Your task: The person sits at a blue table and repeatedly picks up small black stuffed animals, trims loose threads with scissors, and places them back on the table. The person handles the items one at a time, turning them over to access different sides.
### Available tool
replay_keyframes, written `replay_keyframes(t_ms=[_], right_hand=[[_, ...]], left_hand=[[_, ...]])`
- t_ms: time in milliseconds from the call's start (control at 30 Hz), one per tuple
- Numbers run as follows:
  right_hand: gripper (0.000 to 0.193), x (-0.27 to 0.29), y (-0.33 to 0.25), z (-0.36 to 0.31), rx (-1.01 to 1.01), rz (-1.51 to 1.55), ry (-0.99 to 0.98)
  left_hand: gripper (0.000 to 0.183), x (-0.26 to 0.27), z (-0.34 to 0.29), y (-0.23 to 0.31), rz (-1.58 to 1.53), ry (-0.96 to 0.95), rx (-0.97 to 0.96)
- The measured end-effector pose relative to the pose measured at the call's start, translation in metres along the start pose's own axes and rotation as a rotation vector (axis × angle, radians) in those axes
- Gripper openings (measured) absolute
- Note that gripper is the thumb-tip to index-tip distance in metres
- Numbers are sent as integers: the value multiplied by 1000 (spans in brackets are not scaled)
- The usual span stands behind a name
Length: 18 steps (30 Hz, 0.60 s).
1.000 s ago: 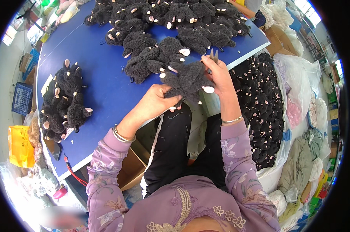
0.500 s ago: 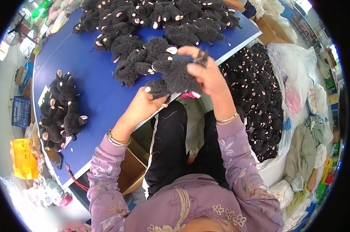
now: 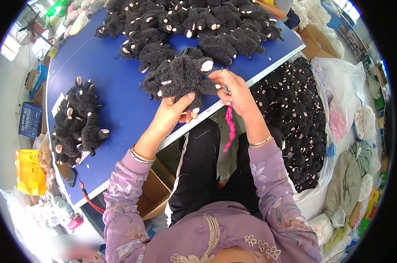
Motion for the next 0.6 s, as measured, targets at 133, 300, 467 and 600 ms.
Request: replay_keyframes(t_ms=[133,300,467,600], right_hand=[[23,-25,4,-3,211,-202,-70],[9,-12,7,-1,67,89,38],[12,-2,9,0,32,35,16],[14,-8,14,-2,-59,-43,-86]], left_hand=[[11,-4,3,1,96,-57,-109],[21,-12,-7,8,275,-76,-155],[48,-1,0,11,99,33,-258],[34,11,3,7,94,182,-299]])
Point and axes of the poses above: each hand's wrist, its own z-axis towards the middle knuckle, its own x-axis out of the back of the hand, y = z × x, the point moved 5 cm from there along z, towards the middle knuckle, and after that the axes turned 13 degrees about z, right-handed, at the moved point
